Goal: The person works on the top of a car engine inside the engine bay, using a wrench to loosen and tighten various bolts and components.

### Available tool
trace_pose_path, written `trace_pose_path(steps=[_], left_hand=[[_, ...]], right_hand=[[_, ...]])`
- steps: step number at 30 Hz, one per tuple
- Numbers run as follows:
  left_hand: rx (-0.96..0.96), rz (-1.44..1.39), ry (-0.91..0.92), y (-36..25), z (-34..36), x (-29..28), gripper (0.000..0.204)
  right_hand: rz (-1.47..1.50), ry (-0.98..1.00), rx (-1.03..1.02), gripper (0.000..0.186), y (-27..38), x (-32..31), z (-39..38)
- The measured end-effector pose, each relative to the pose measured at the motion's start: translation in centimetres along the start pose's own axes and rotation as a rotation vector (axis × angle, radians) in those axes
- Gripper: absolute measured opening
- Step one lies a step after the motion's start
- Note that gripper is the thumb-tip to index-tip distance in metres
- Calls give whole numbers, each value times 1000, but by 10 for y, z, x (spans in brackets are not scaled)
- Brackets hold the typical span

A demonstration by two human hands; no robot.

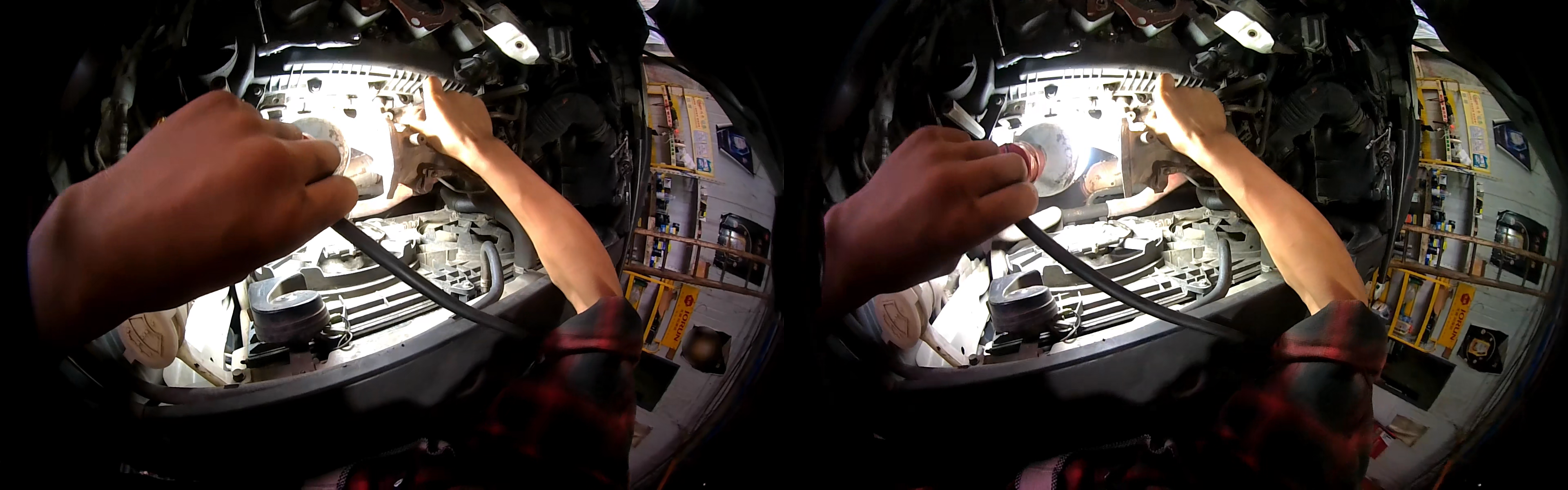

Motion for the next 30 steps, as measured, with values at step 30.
trace_pose_path(steps=[30], left_hand=[[103,-417,98,-21,1,34,15]], right_hand=[[48,112,119,45,-1,-20,1]])
Point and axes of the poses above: each hand's wrist, its own z-axis towards the middle knuckle, its own x-axis out of the palm, y = z × x, the point moved 7 cm from there along z, towards the middle knuckle, and after that the axes turned 10 degrees about x, right-handed, at the moved point
